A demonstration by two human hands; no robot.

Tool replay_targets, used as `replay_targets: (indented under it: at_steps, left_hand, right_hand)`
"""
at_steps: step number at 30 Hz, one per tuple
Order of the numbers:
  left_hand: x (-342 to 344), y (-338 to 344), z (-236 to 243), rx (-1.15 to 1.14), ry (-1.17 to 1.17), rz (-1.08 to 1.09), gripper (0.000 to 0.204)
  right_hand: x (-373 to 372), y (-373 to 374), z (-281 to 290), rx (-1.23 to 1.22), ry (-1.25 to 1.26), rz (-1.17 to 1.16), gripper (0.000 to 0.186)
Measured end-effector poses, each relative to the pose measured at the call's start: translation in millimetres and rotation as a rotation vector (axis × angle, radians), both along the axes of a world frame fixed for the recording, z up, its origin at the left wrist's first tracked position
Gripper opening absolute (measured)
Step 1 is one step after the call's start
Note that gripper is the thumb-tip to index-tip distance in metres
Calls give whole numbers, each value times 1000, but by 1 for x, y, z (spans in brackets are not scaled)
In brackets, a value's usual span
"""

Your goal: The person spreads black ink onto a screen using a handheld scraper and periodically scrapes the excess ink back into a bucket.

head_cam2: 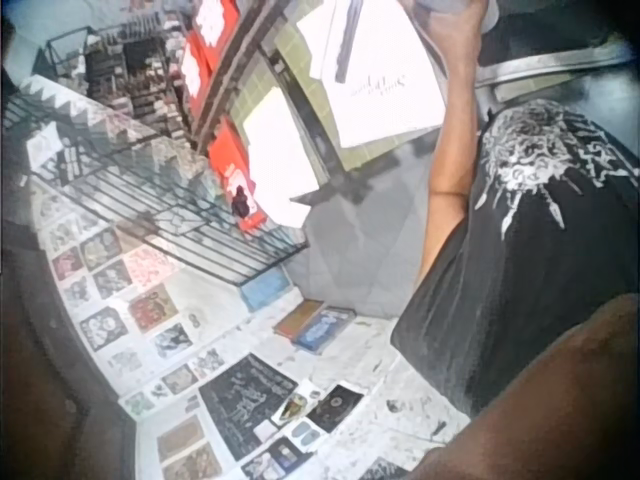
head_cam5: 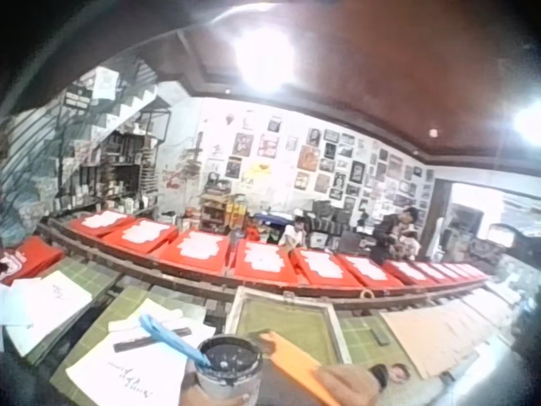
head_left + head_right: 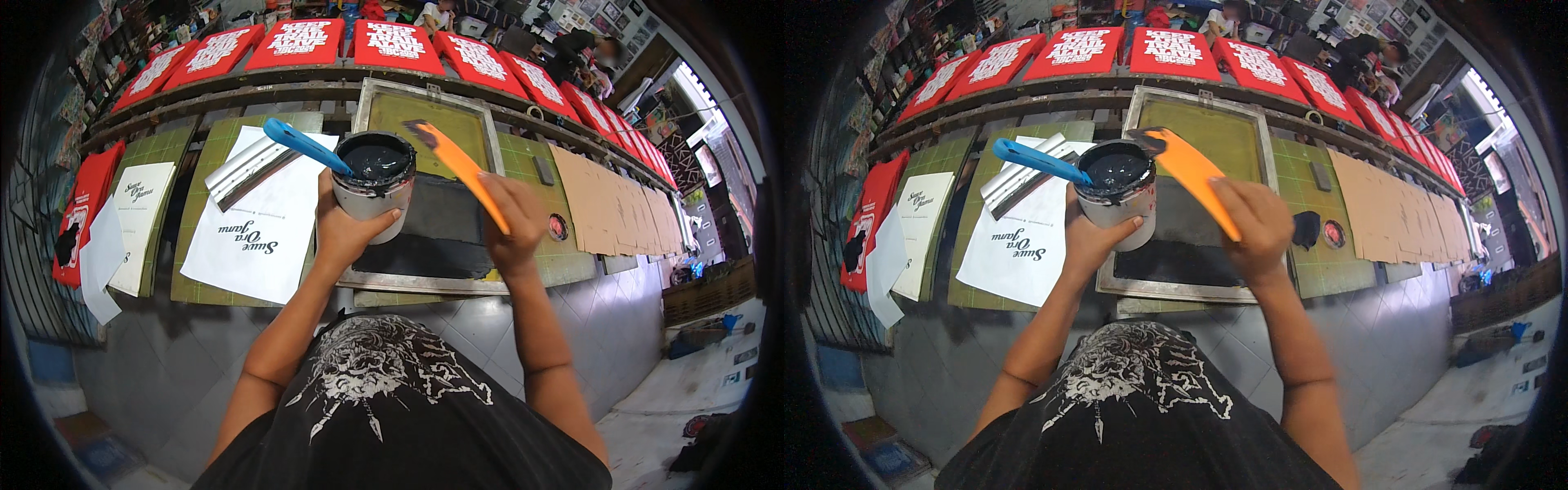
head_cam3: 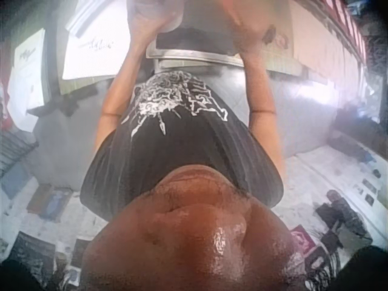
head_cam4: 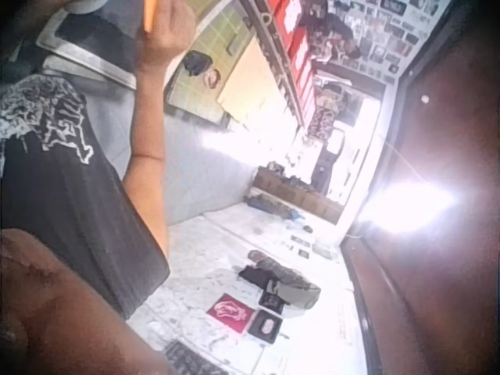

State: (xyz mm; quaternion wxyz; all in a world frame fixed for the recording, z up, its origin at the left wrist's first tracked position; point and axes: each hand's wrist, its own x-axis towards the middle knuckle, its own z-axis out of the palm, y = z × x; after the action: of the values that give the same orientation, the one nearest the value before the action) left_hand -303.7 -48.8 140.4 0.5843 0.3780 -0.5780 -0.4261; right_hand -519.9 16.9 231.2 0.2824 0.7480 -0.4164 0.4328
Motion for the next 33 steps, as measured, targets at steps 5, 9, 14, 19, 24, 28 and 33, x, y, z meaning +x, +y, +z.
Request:
replay_targets:
  at_steps: [5, 9, 14, 19, 24, 28, 33]
  left_hand:
    - [-4, 0, 1, 3, -24, 6, 81]
    - [2, 1, 0, -36, -61, 32, 84]
    - [7, -2, -16, 17, -37, 53, 88]
    - [9, -2, -9, -27, -89, 92, 88]
    - [6, -5, -15, -18, -136, 99, 87]
    - [1, 4, -5, -72, -101, 103, 87]
    - [0, 11, 2, -43, -103, 80, 87]
  right_hand:
    - [24, -8, -10, 49, 217, -84, 34]
    - [3, 2, -7, 93, 327, -70, 34]
    - [-22, 13, 4, 112, 352, -70, 34]
    - [-27, 13, 6, 181, -150, -11, 22]
    - [-12, -14, -19, 444, -1268, 466, 23]
    - [10, -19, -27, 563, -1574, 673, 32]
    - [32, -22, -38, 442, -1523, 638, 31]
